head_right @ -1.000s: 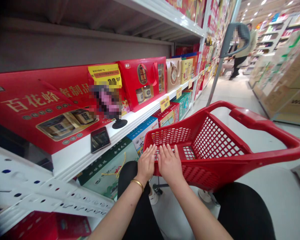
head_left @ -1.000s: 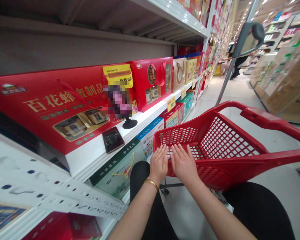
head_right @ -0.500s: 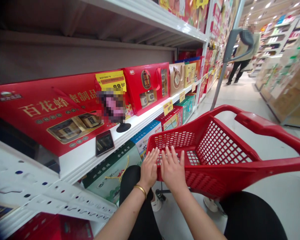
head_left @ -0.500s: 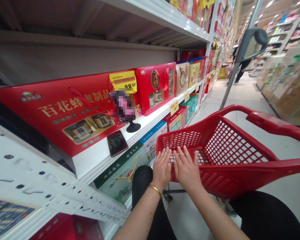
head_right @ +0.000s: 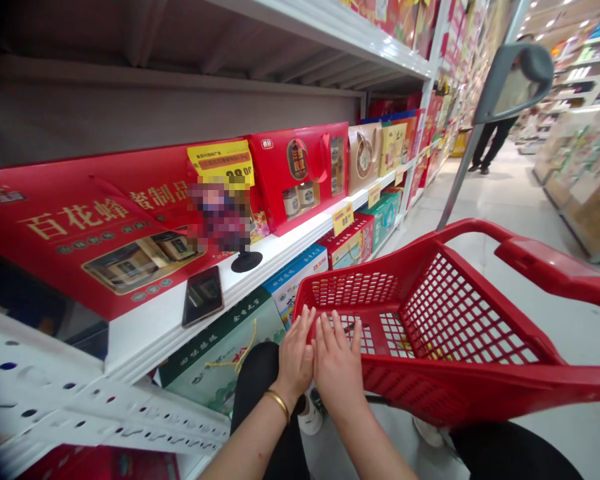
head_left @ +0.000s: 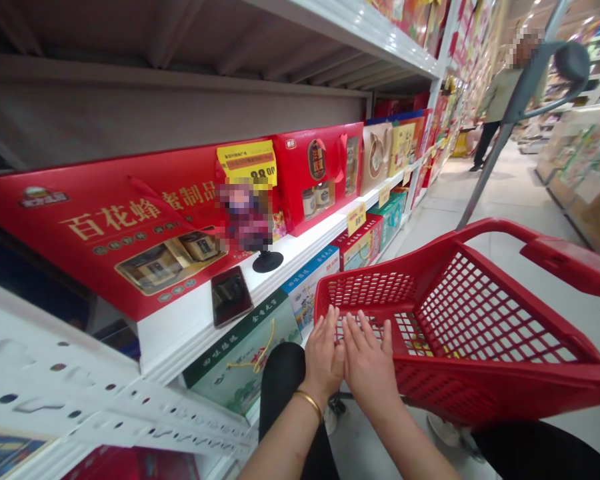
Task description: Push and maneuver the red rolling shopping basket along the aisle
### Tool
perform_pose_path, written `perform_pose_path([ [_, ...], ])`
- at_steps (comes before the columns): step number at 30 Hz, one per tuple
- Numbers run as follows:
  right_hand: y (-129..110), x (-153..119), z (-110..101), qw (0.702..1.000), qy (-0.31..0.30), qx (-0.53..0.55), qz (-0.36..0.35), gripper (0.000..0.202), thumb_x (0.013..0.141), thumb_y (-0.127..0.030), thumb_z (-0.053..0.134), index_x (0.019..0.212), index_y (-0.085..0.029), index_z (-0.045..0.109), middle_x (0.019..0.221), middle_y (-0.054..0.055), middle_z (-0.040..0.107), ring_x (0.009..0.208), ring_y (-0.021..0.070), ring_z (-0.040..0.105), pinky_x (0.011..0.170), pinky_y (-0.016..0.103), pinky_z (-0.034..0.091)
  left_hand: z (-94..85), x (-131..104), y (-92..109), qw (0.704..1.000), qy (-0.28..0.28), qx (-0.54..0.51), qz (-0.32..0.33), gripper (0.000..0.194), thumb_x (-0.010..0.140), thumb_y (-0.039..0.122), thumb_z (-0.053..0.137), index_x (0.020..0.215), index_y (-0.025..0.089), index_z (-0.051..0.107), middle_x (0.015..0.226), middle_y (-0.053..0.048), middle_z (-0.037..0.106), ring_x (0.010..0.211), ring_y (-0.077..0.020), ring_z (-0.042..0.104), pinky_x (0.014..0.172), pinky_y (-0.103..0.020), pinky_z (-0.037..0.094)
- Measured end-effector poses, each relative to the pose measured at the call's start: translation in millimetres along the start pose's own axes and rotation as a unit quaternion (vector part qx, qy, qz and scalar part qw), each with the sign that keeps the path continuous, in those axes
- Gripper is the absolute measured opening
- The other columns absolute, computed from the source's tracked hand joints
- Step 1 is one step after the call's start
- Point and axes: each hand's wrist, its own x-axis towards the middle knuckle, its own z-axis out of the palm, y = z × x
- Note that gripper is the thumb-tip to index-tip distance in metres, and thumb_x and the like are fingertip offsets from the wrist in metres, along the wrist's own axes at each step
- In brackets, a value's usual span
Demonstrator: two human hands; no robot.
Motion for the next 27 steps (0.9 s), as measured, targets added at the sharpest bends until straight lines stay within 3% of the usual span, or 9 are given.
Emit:
perform_pose_path([
  [4,20.7,-11.9,-24.2,0.998,0.002,-0.03,0.051,0.042,0.101,-0.028,0.052,0.141,-0.024,0.062,0.145,0.009,0.064,0.142,0.0329,0.052,0.127,0.069,0.0,-6.6,2.0,1.9,0.999,-0.047,0.01,0.026,0.063,0.108,0.05,0.014,0.158,0.026,0.045,0.166,-0.004,0.04,0.157,-0.0259,0.03,0.127,-0.055,0.029],
  [7,36.2,-20.0,-39.7,0.995,0.014,-0.061,0.074,0.043,0.1,-0.032,0.056,0.142,-0.022,0.06,0.151,0.009,0.059,0.146,0.0326,0.047,0.128,0.066,0.007,-8.2,3.0,2.6,0.999,-0.04,0.0,0.025,0.062,0.109,0.047,0.013,0.159,0.024,0.042,0.165,-0.005,0.043,0.158,-0.0254,0.027,0.128,-0.055,0.025],
  [11,22.7,-12.2,-21.0,0.998,-0.006,-0.058,0.02,0.047,0.101,-0.033,0.055,0.146,-0.018,0.057,0.157,0.011,0.051,0.153,0.0315,0.036,0.13,0.062,0.008,-2.9,1.4,1.5,1.0,-0.02,-0.006,0.021,0.065,0.109,0.048,0.011,0.16,0.019,0.038,0.166,-0.008,0.04,0.158,-0.0251,0.026,0.129,-0.055,0.023],
  [15,3.2,-3.3,0.1,0.998,-0.036,-0.037,-0.038,0.048,0.102,-0.028,0.051,0.148,-0.015,0.054,0.157,0.011,0.051,0.153,0.029,0.038,0.131,0.057,0.005,-0.5,-0.4,0.6,1.0,-0.009,0.01,0.021,0.063,0.11,0.042,0.012,0.16,0.016,0.039,0.166,-0.009,0.04,0.158,-0.0242,0.026,0.129,-0.054,0.022],
  [23,49.2,-29.9,-45.7,0.994,-0.008,-0.084,0.076,0.051,0.103,-0.027,0.051,0.153,-0.017,0.048,0.153,0.013,0.055,0.149,0.0303,0.044,0.129,0.063,0.01,-6.8,0.7,7.4,0.997,-0.035,0.059,0.034,0.055,0.108,0.031,0.03,0.162,0.019,0.034,0.167,-0.008,0.038,0.16,-0.024,0.022,0.13,-0.056,0.018],
  [27,36.0,-13.1,-35.6,0.994,-0.019,-0.09,0.054,0.046,0.103,-0.029,0.051,0.146,-0.012,0.056,0.149,0.013,0.059,0.147,0.0305,0.046,0.129,0.061,0.013,-6.7,0.6,9.1,0.997,-0.029,0.066,0.027,0.055,0.108,0.035,0.033,0.159,0.016,0.039,0.166,-0.01,0.04,0.16,-0.0248,0.022,0.13,-0.056,0.019],
])
